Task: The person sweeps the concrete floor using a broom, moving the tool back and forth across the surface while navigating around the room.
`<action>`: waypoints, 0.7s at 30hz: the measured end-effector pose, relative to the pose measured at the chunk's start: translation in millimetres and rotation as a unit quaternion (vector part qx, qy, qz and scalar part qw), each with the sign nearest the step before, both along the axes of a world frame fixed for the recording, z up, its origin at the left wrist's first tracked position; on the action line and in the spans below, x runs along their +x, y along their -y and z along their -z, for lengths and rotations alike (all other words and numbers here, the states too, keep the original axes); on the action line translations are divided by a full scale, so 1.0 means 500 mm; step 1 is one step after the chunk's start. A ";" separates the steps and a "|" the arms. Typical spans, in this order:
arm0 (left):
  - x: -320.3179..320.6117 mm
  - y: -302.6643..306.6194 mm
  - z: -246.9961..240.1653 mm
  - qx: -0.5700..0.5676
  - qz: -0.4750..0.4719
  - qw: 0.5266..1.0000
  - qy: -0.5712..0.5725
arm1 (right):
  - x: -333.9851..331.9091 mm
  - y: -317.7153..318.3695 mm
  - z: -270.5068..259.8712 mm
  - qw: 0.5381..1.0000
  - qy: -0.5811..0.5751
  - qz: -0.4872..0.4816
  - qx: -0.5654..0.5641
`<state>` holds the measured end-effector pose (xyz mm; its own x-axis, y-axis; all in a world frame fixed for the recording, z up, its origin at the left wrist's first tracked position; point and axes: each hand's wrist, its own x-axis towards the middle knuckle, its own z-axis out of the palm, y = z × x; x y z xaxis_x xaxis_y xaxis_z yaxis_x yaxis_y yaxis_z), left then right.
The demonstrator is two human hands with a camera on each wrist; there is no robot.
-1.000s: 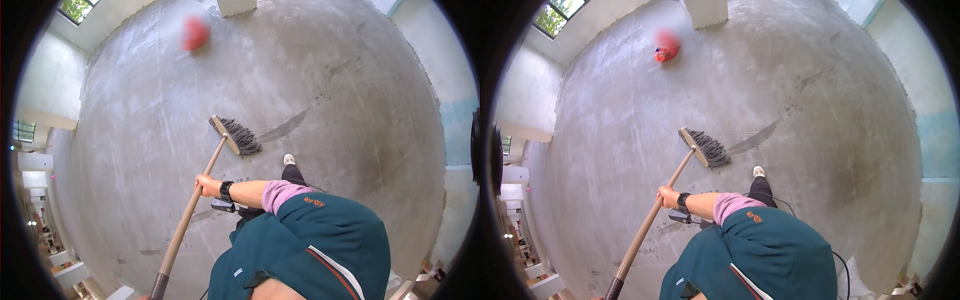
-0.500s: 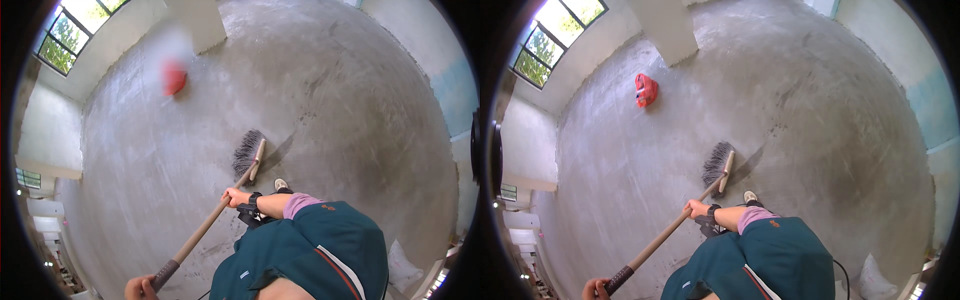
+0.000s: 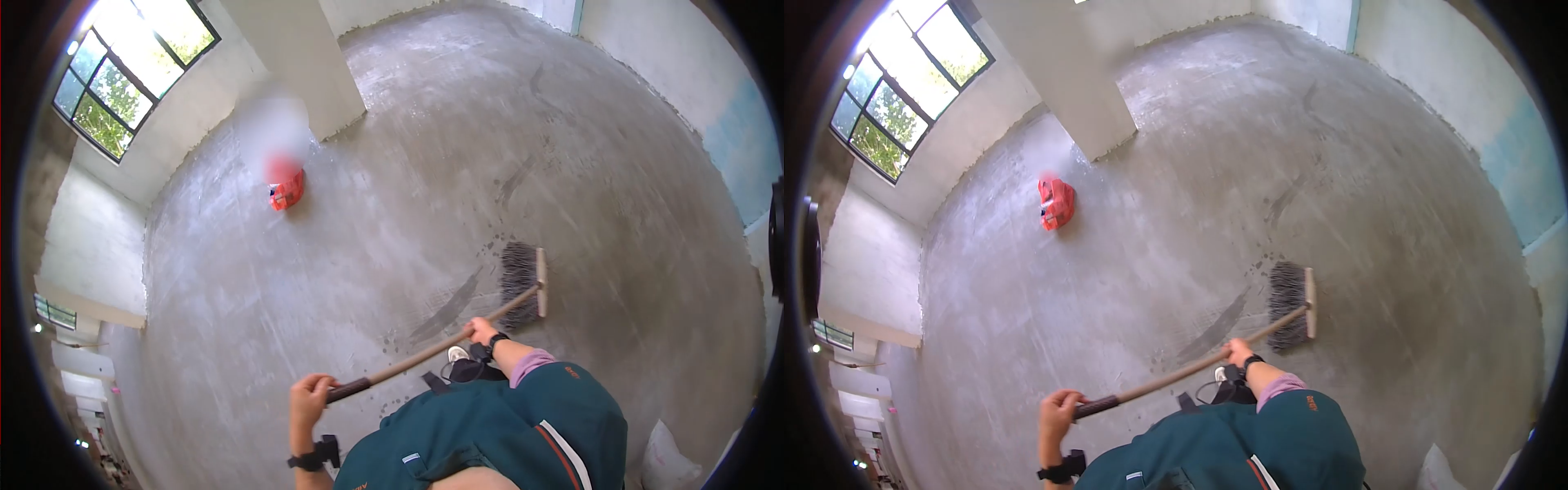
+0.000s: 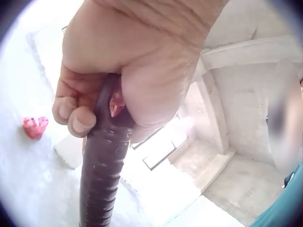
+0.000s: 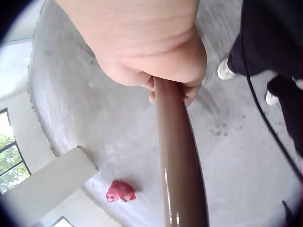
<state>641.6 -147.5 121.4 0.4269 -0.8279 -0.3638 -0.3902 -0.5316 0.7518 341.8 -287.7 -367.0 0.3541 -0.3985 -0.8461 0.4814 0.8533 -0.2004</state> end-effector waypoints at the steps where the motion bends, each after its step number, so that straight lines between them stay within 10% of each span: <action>1: -0.021 0.012 0.024 0.022 0.017 0.999 -0.027 | -0.047 0.003 0.007 0.998 -0.033 0.036 0.027; 6: -0.101 0.065 0.088 0.177 0.128 0.961 -0.169 | -0.226 0.012 -0.015 0.939 -0.195 0.242 0.148; 8: -0.139 0.099 0.046 0.240 0.192 0.938 -0.162 | -0.291 0.022 -0.095 0.957 -0.233 0.081 0.150; 10: -0.151 0.120 0.030 0.229 0.234 0.932 -0.154 | -0.296 0.022 -0.129 0.943 -0.209 0.204 0.161; 12: -0.137 0.124 0.030 0.225 0.273 0.923 -0.148 | -0.283 0.014 -0.080 0.927 -0.159 0.327 0.097; 14: -0.111 0.112 0.040 0.200 0.265 0.936 -0.118 | -0.265 -0.008 -0.084 0.972 -0.120 0.197 -0.044; 21: 0.102 0.043 0.023 0.206 0.165 0.953 -0.150 | 0.073 0.009 -0.107 0.965 -0.154 0.198 0.082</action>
